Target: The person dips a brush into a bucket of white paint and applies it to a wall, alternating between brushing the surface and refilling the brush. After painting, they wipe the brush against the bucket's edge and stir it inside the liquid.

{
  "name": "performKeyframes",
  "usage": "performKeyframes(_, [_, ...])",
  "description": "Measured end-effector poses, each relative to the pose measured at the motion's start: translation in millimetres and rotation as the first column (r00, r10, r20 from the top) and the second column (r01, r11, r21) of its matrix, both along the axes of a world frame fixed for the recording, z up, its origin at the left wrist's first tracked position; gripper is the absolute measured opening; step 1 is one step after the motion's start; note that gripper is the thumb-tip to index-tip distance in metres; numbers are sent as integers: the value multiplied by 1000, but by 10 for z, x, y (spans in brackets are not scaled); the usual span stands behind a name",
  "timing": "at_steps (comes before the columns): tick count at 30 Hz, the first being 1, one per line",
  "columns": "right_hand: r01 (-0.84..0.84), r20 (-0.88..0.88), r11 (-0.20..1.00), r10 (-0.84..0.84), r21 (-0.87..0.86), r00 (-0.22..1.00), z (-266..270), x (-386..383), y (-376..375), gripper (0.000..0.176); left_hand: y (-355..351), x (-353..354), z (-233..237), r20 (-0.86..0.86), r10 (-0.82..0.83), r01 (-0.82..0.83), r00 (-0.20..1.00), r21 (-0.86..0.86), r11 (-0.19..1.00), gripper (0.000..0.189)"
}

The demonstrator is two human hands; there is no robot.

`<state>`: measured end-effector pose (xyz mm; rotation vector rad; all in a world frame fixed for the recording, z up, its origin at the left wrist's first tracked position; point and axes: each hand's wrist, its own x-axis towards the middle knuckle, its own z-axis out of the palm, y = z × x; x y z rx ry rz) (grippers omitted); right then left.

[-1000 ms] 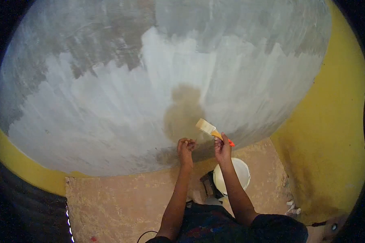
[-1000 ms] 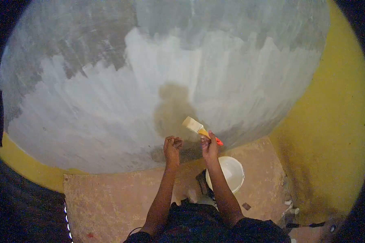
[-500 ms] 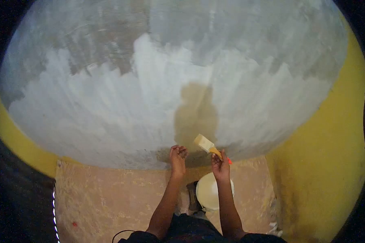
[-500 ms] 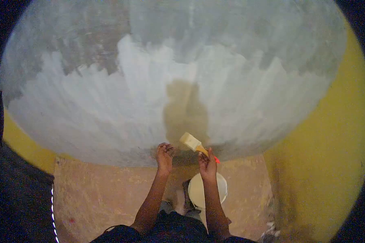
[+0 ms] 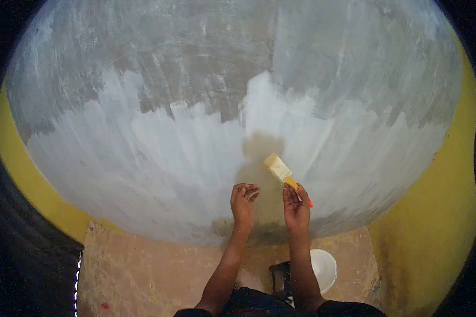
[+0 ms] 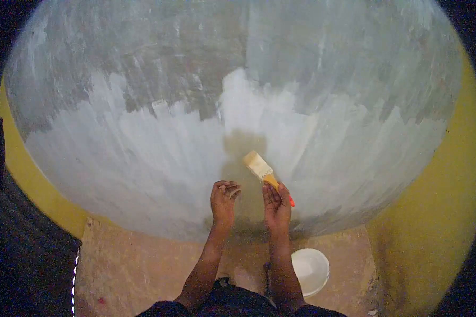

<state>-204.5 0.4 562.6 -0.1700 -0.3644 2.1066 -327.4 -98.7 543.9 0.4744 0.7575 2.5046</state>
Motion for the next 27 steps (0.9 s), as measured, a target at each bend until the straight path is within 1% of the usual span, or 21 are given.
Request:
performKeyframes(1, [-12, -52, 1000, 11, -11, 999, 90, -154, -96, 25, -73, -138, 73, -10, -10, 10, 1000, 13, 1000, 13])
performKeyframes(3, [-1, -92, 1000, -1, -26, 996, 269, -461, -280, 25, -210, -405, 204, -157, 22, -22, 987, -3, 1000, 15])
performKeyframes(4, [-1, -131, 999, -5, -52, 991, 372, -573, -359, 25, -262, -487, 327, -164, 13, -13, 986, 2, 1000, 15])
performKeyframes(6, [52, -127, 997, -60, -63, 990, 614, -715, -436, 26, -340, -655, 622, -336, 156, -178, 929, -36, 983, 19])
performKeyframes(7, [99, -157, 995, -94, 22, 983, 770, -780, -431, 27, -374, -743, 753, -394, 187, -209, 900, -15, 978, 23])
performKeyframes(8, [148, -184, 983, -127, 105, 975, 931, -824, -416, 28, -385, -838, 885, -399, 175, -198, 900, -17, 980, 23])
performKeyframes(10, [321, -155, 906, -287, 276, 945, 1387, -853, -328, 31, -370, -1031, 1251, -639, 282, -358, 716, 10, 934, 29])
performKeyframes(12, [564, -225, 652, -531, 507, 817, 1941, -890, -196, 27, -367, -1226, 1683, -796, 307, -377, 522, 107, 920, 32])
performKeyframes(13, [639, -246, 444, -666, 628, 704, 2233, -888, -153, 23, -387, -1300, 1944, -878, 340, -435, 338, 175, 883, 30])
performKeyframes(14, [657, -292, 213, -768, 723, 570, 2524, -888, -98, 20, -372, -1375, 2181, -923, 358, -476, 139, 255, 842, 29])
performKeyframes(15, [624, -430, -106, -812, 774, 396, 2793, -883, 16, 20, -304, -1452, 2340, -931, 354, -463, 87, 277, 842, 26])
performKeyframes(16, [511, -578, -407, -782, 757, 233, 3046, -880, 139, 22, -233, -1518, 2463, -937, 349, -451, 35, 297, 842, 24])
performKeyframes(17, [409, -693, -597, -709, 690, 135, 3303, -896, 236, 25, -147, -1589, 2581, -937, 348, -448, 38, 295, 844, 24])
performKeyframes(18, [284, -796, -755, -603, 591, 53, 3516, -928, 316, 29, -58, -1662, 2688, -920, 356, -536, -162, 385, 751, 23])
performKeyframes(19, [285, -797, -756, -602, 589, 49, 3684, -980, 386, 29, 0, -1714, 2736, -873, 331, -592, -359, 487, 642, 22])
performKeyframes(20, [136, -838, -829, -546, 542, 14, 3830, -1021, 451, 29, 57, -1749, 2715, -870, 334, -587, -363, 492, 643, 22])
performKeyframes(21, [-20, -875, -875, -483, 483, -13, 3899, -1036, 486, 30, 112, -1754, 2705, -841, 294, -611, -455, 535, 584, 23])
performKeyframes(22, [-20, -876, -876, -482, 483, -22, 3886, -1065, 505, 30, 159, -1768, 2690, -805, 246, -626, -539, 579, 523, 25])
performKeyframes(24, [-216, -870, -847, -493, 485, -24, 3774, -1174, 538, 27, 175, -1767, 2671, -810, 234, -624, -538, 569, 536, 25])
performKeyframes(25, [-250, -864, -836, -503, 488, -7, 3624, -1209, 578, 22, 167, -1760, 2667, -820, 219, -630, -530, 553, 546, 26])
performKeyframes(27, [-327, -874, -827, -485, 457, 6, 3170, -1262, 609, 21, 151, -1758, 2666, -822, 220, -625, -525, 548, 557, 26])
